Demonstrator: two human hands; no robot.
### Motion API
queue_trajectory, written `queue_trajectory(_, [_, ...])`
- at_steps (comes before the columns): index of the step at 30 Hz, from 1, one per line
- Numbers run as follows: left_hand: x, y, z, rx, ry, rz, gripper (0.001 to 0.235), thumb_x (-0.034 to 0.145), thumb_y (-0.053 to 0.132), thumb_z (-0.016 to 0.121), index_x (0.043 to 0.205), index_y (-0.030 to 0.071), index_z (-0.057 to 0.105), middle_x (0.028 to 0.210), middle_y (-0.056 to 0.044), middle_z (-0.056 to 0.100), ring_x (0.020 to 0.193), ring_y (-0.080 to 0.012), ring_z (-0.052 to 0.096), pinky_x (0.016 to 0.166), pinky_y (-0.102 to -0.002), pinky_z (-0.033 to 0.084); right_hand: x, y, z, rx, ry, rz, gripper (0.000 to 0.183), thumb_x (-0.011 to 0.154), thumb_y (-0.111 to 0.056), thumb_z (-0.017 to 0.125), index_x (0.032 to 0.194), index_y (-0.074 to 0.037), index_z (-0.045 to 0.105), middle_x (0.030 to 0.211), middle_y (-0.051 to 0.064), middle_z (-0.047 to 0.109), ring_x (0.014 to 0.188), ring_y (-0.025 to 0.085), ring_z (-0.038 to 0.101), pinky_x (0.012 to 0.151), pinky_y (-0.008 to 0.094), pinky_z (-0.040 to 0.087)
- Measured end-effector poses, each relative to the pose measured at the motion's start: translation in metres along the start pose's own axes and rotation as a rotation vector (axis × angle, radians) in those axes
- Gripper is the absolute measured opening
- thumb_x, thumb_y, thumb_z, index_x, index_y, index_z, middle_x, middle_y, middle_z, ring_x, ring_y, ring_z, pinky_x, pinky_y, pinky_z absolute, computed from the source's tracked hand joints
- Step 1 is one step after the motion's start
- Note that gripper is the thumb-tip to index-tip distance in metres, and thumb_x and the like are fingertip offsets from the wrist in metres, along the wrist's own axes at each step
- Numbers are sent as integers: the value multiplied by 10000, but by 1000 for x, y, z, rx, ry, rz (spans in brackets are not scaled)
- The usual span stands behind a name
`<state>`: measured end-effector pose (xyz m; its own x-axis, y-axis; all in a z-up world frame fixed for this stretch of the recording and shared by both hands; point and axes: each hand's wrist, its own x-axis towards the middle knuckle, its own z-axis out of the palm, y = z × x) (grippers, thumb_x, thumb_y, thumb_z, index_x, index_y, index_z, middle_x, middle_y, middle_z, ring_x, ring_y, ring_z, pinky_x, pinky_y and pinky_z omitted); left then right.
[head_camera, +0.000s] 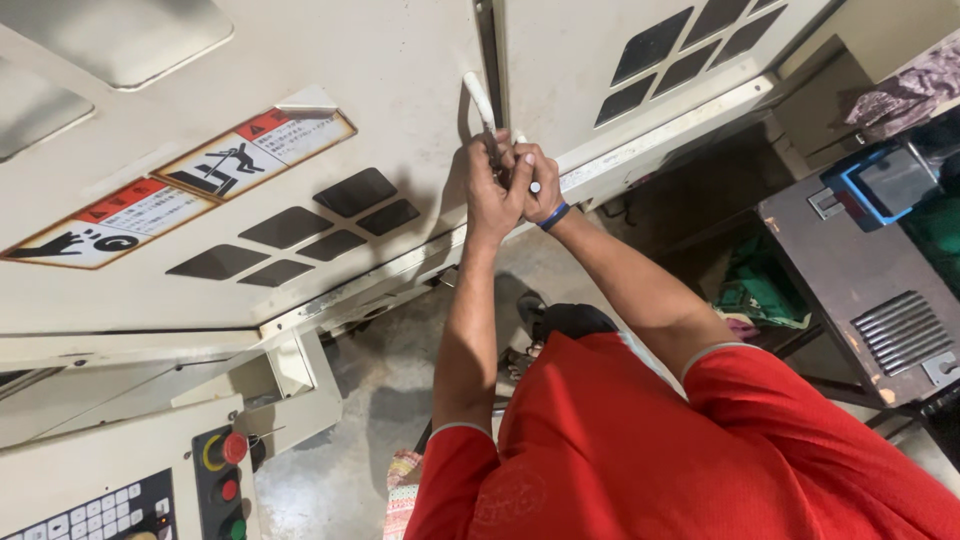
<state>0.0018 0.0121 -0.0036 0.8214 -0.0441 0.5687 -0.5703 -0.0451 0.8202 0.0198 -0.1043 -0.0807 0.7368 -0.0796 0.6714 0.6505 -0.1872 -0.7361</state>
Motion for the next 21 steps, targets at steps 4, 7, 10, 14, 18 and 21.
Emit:
queue_trajectory(4, [-1, -1, 2, 2, 3, 12, 425, 996, 177, 727, 1316, -5, 514, 1019, -66, 602, 891, -148, 616, 785, -300, 542, 0, -1, -1, -2, -3, -4, 237, 1069, -241, 537, 1102, -6, 528, 834, 111, 666, 721, 200, 688, 682, 328, 567])
queue_trajectory(7, [-3, -2, 4, -2, -3, -2, 437, 1000, 171, 721, 1333, -11, 506, 1060, -81, 604, 945, -163, 624, 829, -312, 550, 1, -3, -1, 2, -5, 1, 225, 1071, -231, 528, 1106, -9, 534, 832, 116, 678, 729, 200, 699, 689, 329, 573])
queue_trajectory(10, [-3, -4, 4, -22, -11, -25, 446, 1000, 162, 720, 1343, -18, 498, 1062, -78, 601, 952, -158, 622, 841, -311, 551, 3, -5, -2, -6, -3, -7, 232, 1067, -228, 534, 1114, -1, 534, 828, 127, 686, 732, 206, 709, 688, 334, 576])
queue_trajectory(14, [-5, -7, 5, -46, -16, -4, 464, 1007, 147, 714, 1360, -34, 473, 1086, -76, 593, 988, -157, 617, 876, -315, 549, 1, -4, -2, -11, -7, -19, 237, 1067, -227, 530, 1114, 5, 533, 832, 144, 694, 730, 216, 714, 684, 338, 578])
queue_trajectory(18, [-2, -8, 4, -72, -30, -24, 466, 1002, 138, 716, 1359, -38, 473, 1009, -40, 567, 910, -123, 590, 829, -284, 536, 3, -1, -1, -16, 4, -14, 225, 1086, -231, 498, 1107, -9, 531, 806, 123, 683, 717, 202, 709, 680, 332, 575])
queue_trajectory(21, [-5, -7, 4, -58, -22, -42, 460, 992, 127, 719, 1352, -33, 481, 968, -21, 552, 853, -102, 569, 768, -259, 519, 0, 0, 0, -20, 7, -27, 229, 1090, -233, 497, 1113, -7, 530, 796, 121, 664, 705, 202, 694, 665, 331, 561])
